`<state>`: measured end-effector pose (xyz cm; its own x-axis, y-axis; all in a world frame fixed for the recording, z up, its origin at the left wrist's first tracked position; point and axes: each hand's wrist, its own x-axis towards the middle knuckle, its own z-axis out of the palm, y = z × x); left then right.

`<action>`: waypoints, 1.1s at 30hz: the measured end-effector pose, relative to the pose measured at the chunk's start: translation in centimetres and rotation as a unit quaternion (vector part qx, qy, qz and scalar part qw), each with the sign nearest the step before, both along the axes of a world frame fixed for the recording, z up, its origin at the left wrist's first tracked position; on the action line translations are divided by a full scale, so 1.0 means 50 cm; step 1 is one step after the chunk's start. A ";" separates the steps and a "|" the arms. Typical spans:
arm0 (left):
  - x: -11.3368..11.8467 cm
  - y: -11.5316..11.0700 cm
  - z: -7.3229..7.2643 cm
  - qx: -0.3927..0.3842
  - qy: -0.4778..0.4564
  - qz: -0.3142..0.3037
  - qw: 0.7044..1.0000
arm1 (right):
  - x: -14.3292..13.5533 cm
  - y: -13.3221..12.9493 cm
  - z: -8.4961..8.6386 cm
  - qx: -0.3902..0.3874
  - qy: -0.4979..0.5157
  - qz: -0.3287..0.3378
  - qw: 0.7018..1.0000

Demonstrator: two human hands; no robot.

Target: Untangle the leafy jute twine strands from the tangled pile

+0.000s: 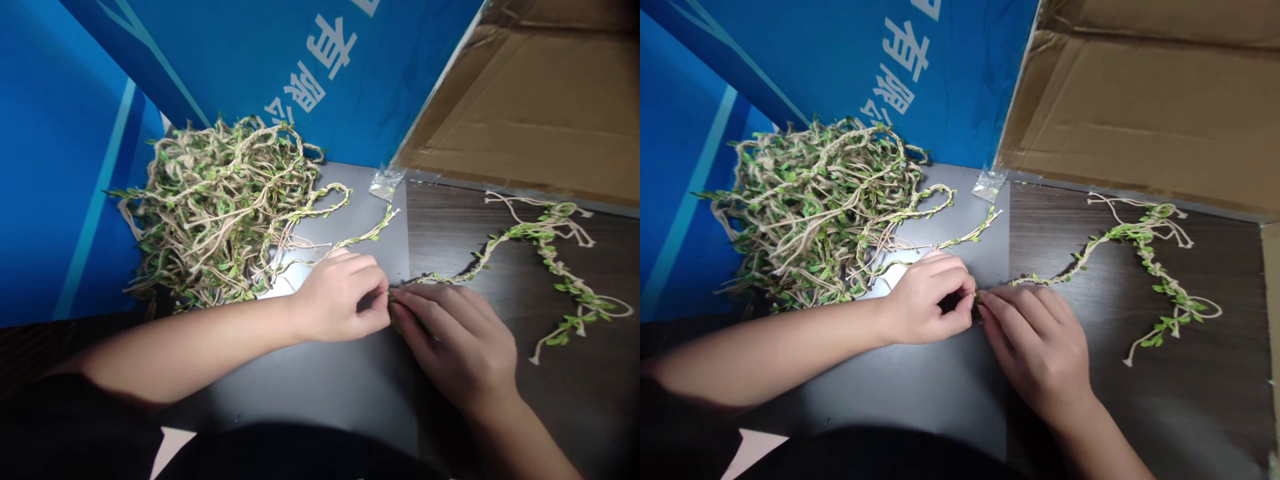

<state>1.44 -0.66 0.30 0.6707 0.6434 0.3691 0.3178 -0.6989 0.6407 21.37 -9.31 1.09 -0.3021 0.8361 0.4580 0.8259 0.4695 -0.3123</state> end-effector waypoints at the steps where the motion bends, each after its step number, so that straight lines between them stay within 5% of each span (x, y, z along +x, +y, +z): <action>1: 0.000 0.000 -0.001 -0.002 -0.002 -0.005 1.000 | 0.000 0.001 -0.002 -0.004 -0.008 0.002 1.000; 10: 0.000 0.009 0.008 -0.101 -0.041 0.022 0.994 | -0.006 -0.005 0.017 -0.089 0.156 -0.063 0.982; 16: 0.001 0.009 0.007 -0.098 -0.049 0.008 0.994 | -0.008 0.003 0.004 -0.043 0.103 -0.021 0.994; 33: 0.001 0.014 0.008 -0.140 -0.035 0.006 0.990 | -0.005 -0.001 0.004 -0.119 0.186 -0.024 0.975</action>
<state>1.48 0.02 0.71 0.6416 0.7345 0.2209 0.2734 -0.4881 0.8289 21.10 -9.37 1.31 -0.1092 0.9409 0.3205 0.6542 0.3108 -0.6896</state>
